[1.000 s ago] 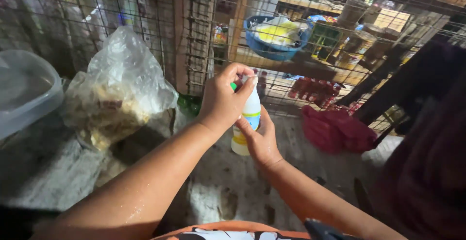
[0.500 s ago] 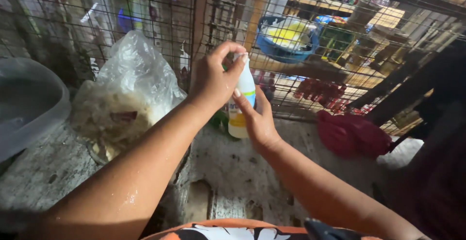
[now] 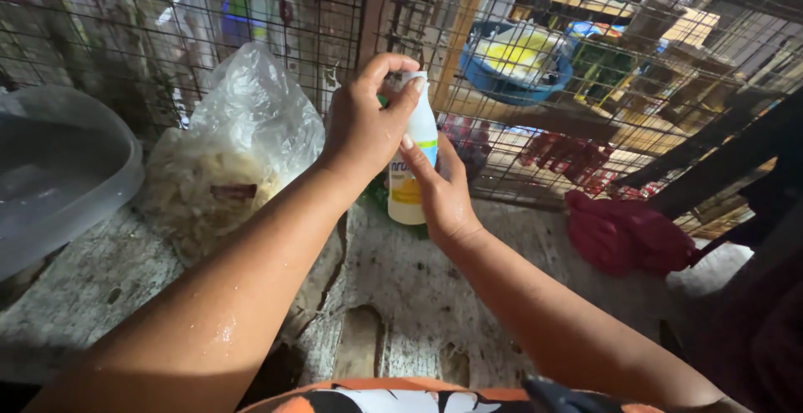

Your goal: The recorder is hand-washing clothes in a basin, then filling a bucket with water and detergent.

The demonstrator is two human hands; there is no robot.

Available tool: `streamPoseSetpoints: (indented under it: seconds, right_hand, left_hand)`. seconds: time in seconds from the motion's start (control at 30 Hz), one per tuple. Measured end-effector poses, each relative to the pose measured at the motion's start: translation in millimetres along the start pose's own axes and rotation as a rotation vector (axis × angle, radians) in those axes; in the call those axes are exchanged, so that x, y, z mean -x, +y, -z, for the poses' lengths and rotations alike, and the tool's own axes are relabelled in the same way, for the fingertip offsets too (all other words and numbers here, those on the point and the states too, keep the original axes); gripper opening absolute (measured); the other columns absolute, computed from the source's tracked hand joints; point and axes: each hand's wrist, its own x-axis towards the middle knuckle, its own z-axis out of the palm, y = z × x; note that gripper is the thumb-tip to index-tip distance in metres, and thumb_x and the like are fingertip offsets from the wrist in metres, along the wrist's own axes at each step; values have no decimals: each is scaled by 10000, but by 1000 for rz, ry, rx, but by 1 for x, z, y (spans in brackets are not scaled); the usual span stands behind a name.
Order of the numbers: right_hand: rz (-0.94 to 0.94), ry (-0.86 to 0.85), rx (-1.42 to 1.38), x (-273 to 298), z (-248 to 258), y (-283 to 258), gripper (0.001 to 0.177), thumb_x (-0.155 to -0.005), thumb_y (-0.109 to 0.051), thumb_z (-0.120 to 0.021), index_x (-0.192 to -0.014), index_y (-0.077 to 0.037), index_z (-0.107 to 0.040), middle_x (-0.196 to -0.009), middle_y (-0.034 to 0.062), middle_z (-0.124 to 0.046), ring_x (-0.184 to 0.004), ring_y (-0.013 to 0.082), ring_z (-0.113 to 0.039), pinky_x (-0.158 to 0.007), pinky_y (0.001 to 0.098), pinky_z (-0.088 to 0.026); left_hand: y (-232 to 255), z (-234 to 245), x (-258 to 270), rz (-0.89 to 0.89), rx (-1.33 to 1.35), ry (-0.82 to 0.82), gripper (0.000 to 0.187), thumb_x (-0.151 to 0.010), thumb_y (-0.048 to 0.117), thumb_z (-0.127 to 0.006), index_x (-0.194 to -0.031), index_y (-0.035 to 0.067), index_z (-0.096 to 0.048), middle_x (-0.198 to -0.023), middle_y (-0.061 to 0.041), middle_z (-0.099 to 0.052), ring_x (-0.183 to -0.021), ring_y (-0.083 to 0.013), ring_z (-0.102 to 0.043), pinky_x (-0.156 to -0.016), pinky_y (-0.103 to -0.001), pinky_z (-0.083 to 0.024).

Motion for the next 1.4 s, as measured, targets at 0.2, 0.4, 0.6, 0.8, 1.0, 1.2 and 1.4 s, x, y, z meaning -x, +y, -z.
streamPoseSetpoints:
  seconds: [0.2, 0.4, 0.6, 0.8, 1.0, 1.2, 1.4]
  right_hand:
    - [87, -4, 90, -18, 27, -20, 481, -973, -315, -689, -1325, -8, -578, -1124, 67, -689, -998, 147, -643, -869, 310, -540]
    - [462, -48, 212, -102, 58, -61, 496, -985, -269, -728, -1357, 9, -553, -1201, 81, -684, -1091, 149, -639, -949, 309, -540]
    - [592, 69, 392, -184, 68, -124, 479, -962, -376, -780, -1211, 10, -640, -1038, 89, -724, -924, 150, -661, -815, 312, -564]
    - [659, 152, 399, -231, 77, -152, 481, -950, -441, -796, -1106, -13, -641, -945, 47, -684, -848, 114, -647, -728, 303, -573]
    - [625, 180, 430, -241, 77, -165, 483, -926, -461, -812, -1074, -30, -653, -882, 42, -676, -779, 120, -628, -661, 299, -541]
    - [303, -22, 82, -242, 85, -176, 467, -869, -462, -738, -1048, -42, -646, -850, 109, -702, -696, 202, -695, -594, 360, -586]
    - [519, 33, 328, -266, 102, -162, 480, -908, -420, -793, -1117, -15, -646, -960, 96, -728, -799, 195, -745, -656, 352, -624]
  left_hand:
    - [22, -16, -5, 5, 87, -21, 337, -945, 243, -728, -1255, 138, -650, -788, -36, -727, -679, -141, -711, -616, -313, -560]
    - [39, -34, -13, -111, -9, 79, 396, -972, 220, -738, -1333, 119, -610, -940, -51, -726, -774, -146, -676, -677, -319, -546]
    - [65, -40, -27, -100, 25, 89, 364, -976, 226, -714, -1307, 108, -620, -961, -17, -743, -784, -113, -707, -712, -312, -547]
    - [84, -48, -35, -119, -78, 83, 319, -968, 237, -715, -1257, 116, -653, -835, -19, -763, -732, -120, -723, -718, -317, -525]
    - [82, -60, -34, -144, 1, 66, 299, -980, 236, -694, -1242, 99, -647, -954, -38, -750, -789, -139, -718, -688, -317, -544]
    - [87, -61, -27, -39, -5, 0, 298, -978, 258, -684, -1237, 113, -657, -815, -35, -736, -730, -129, -687, -667, -310, -535]
    - [81, -67, -21, -54, -13, -9, 264, -981, 248, -686, -1209, 115, -670, -777, -32, -718, -700, -139, -673, -643, -308, -519]
